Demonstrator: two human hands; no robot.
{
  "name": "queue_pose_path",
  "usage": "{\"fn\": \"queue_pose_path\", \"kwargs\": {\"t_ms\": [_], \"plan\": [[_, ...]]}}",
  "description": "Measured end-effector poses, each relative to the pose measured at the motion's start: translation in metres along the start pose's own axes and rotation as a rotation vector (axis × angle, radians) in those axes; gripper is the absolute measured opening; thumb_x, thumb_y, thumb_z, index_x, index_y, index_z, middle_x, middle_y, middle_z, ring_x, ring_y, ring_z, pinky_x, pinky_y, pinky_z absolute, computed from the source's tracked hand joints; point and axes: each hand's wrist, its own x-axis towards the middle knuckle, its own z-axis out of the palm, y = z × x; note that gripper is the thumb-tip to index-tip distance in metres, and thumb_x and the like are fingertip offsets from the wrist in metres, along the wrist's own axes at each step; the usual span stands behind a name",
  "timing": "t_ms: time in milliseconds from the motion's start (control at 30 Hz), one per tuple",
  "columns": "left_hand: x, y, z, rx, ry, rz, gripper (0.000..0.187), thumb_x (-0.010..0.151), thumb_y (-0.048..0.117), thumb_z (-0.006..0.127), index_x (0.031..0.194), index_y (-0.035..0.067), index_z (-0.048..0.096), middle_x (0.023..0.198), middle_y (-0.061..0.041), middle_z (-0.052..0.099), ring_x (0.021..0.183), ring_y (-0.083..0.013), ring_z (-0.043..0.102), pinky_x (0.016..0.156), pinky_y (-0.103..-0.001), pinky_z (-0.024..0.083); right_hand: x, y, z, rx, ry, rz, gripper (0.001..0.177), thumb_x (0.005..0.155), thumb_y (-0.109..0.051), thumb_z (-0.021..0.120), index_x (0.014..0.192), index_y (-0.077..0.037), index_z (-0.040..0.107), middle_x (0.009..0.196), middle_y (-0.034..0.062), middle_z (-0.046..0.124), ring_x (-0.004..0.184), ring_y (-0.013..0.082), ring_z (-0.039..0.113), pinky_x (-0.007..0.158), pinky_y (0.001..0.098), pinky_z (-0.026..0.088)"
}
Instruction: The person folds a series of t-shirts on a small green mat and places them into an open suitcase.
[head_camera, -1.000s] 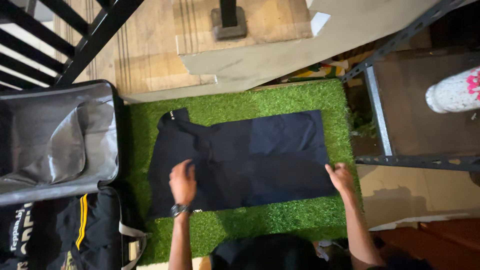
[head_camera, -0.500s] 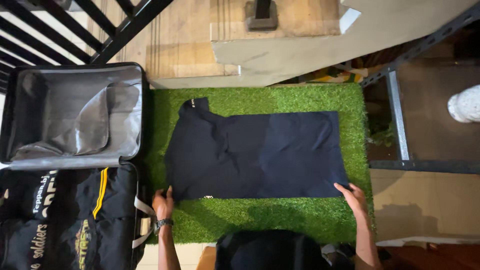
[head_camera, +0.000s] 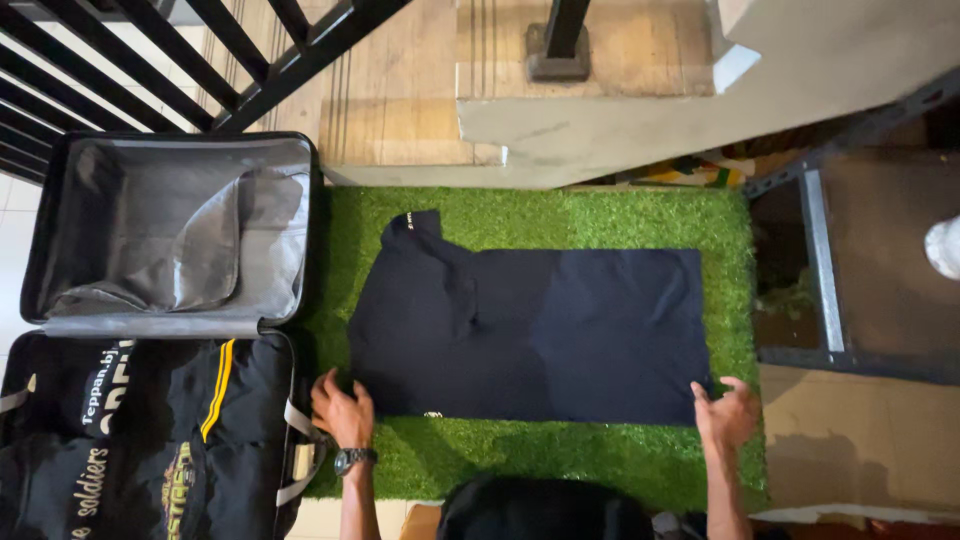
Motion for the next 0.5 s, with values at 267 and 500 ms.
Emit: {"fn": "queue_pose_path", "kwargs": {"t_ms": [267,500], "plan": [[0.085,0.056,0.077,-0.436,-0.133,0.173,0.044,0.095,0.015,0.066,0.137,0.004,0.058,0.130,-0.022,0.063,0.121,-0.0399,0.059,0.106,-0.049,0.047,0.014,-0.190,0.074,0.725,-0.490,-0.347,0.038,0.082,-0.022,0.079,0.116,-0.011,0.067,0.106,0.0106,0.071,0.091,0.0235,0.072,0.077,0.0357,0.060],[0.130,0.105,0.134,-0.219,-0.288,0.062,0.042,0.090,0.036,0.072,0.125,0.014,0.066,0.113,-0.009,0.069,0.110,-0.0345,0.063,0.091,-0.062,0.040,-0.011,-0.348,0.132,0.654,-0.862,-0.458,0.041,0.087,-0.033,0.076,0.123,-0.018,0.065,0.093,0.0060,0.078,0.089,0.0243,0.075,0.080,0.0399,0.059]]}}
